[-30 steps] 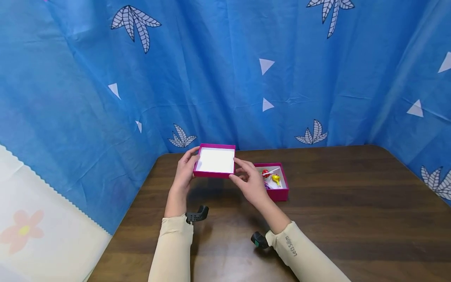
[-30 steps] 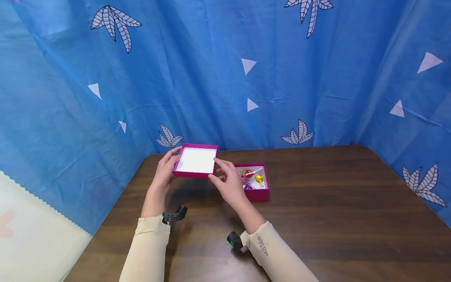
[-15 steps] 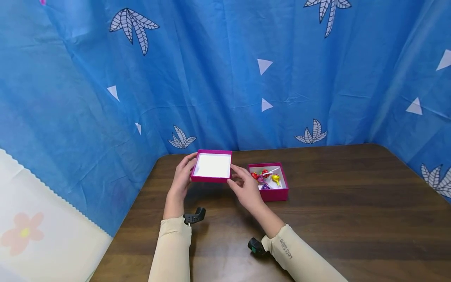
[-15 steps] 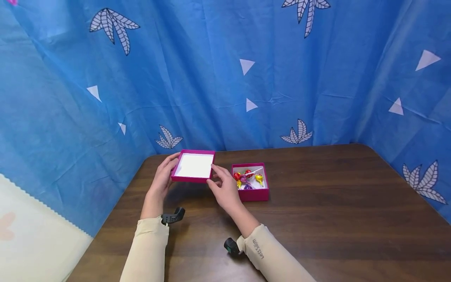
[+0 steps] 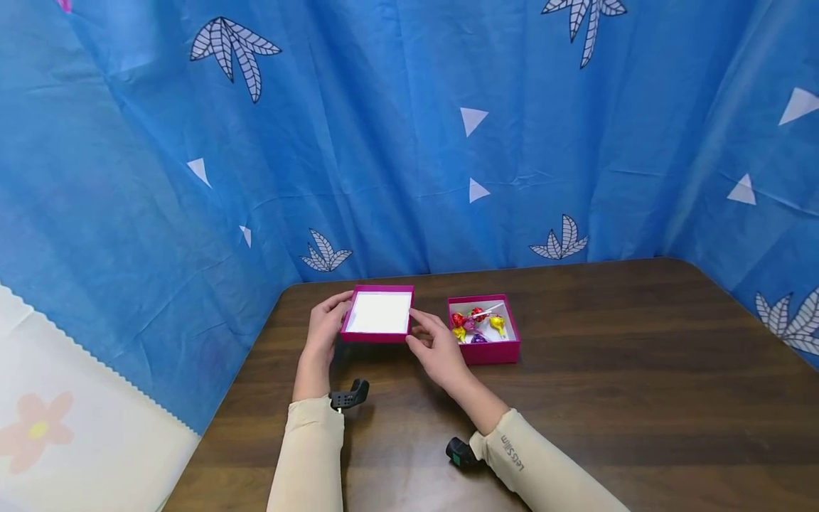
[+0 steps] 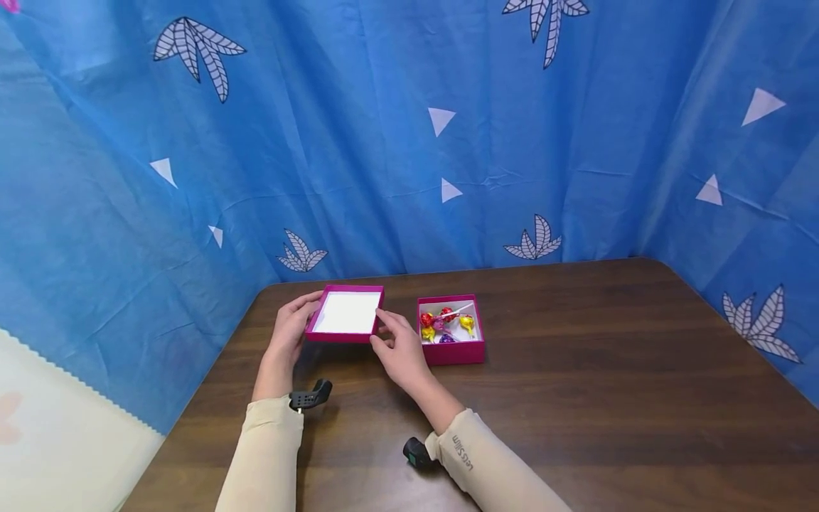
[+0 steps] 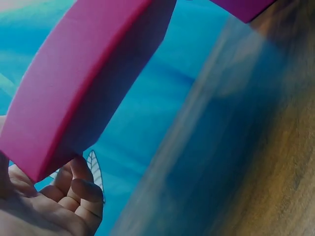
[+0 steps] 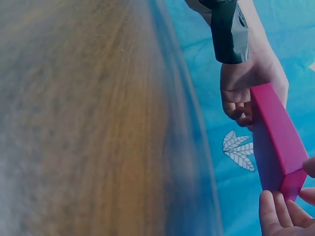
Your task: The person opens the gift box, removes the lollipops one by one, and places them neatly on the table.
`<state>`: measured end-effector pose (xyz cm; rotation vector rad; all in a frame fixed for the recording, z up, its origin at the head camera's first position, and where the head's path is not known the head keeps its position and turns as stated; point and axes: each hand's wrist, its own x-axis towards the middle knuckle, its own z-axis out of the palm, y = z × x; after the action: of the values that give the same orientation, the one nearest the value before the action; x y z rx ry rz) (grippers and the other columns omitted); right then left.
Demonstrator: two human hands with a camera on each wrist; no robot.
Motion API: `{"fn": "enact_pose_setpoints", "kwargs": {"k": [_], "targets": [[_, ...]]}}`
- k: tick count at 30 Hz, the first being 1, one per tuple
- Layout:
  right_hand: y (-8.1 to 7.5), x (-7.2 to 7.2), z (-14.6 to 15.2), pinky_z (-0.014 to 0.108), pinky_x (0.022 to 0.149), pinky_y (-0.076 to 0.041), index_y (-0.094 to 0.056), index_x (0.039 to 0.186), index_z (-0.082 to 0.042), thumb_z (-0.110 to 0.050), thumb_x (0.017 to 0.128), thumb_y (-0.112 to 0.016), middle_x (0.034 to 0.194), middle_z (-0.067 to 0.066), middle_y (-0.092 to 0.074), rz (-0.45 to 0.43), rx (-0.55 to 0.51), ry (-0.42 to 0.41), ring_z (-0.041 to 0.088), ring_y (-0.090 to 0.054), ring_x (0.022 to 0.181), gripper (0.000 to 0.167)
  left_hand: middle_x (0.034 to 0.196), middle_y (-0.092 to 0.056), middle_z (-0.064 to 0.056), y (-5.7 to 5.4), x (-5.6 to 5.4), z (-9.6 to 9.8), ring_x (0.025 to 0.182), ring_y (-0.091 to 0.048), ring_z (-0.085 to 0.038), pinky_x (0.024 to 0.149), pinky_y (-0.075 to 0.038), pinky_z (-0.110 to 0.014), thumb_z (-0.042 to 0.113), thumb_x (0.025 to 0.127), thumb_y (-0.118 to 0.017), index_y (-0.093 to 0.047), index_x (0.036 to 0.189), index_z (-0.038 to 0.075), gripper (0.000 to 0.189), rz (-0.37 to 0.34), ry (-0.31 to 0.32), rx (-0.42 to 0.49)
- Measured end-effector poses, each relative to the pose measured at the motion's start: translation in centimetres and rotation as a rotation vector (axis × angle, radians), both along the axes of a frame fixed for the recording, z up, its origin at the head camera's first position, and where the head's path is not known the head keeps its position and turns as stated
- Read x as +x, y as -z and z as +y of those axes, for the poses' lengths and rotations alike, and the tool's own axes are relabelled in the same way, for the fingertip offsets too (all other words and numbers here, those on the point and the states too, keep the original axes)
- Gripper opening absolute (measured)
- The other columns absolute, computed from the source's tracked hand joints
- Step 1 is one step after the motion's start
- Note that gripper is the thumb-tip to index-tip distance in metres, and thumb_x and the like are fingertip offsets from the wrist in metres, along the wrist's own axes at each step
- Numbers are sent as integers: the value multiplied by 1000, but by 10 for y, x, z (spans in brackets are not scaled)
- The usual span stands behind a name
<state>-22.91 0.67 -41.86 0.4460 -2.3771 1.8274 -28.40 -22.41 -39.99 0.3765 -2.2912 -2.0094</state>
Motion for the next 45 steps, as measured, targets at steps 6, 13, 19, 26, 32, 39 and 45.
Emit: {"fn": "enact_pose_setpoints", "kwargs": {"k": [6,13,19,26,32,39,45], "targets": [[5,-1,-1,44,102,-53,-52,146,-9,-11,94,-66,148,13,-52,-81,-17,-20,30,-59,122,53,147,-49,-9,7,-2,-4,126,-47,-29,109,-45,-44,29,99,-60,-60,138,18,40,-37,-12,-23],[13,-5,0,45,107,-50,-46,150,-11,-17,95,-67,155,12,-44,-169,30,-76,31,-52,133,59,146,-51,-10,17,-4,-6,123,-49,-29,105,-49,-42,27,99,-62,-60,137,17,40,-51,7,-49],[13,-4,3,47,109,-47,-41,152,-11,-19,95,-67,158,13,-40,-218,68,-113,33,-48,138,63,144,-53,-10,22,-5,-8,118,-51,-28,98,-52,-36,28,98,-63,-61,136,17,39,-71,21,-95],[18,-7,4,48,110,-47,-40,153,-11,-20,95,-67,157,14,-41,-251,67,-127,32,-47,138,65,141,-54,-10,24,-6,-8,117,-53,-27,93,-53,-33,27,99,-63,-63,134,18,37,-109,30,-128],[22,-5,5,50,111,-45,-38,154,-12,-21,96,-66,158,13,-39,-274,94,-148,33,-44,141,65,140,-55,-12,29,-5,-8,113,-55,-27,85,-54,-28,25,99,-63,-63,134,15,36,-119,41,-146],[24,-6,4,51,113,-43,-36,155,-9,-21,97,-65,160,14,-36,-271,120,-154,34,-41,144,65,139,-56,-12,31,-4,-9,114,-55,-28,88,-55,-30,24,99,-63,-64,132,13,35,-122,39,-174],[24,-8,7,52,113,-42,-34,156,-12,-24,98,-63,161,13,-34,-305,129,-167,35,-39,145,66,138,-55,-12,30,-5,-6,114,-53,-27,87,-55,-28,24,98,-64,-65,131,14,35,-125,37,-201]]}}
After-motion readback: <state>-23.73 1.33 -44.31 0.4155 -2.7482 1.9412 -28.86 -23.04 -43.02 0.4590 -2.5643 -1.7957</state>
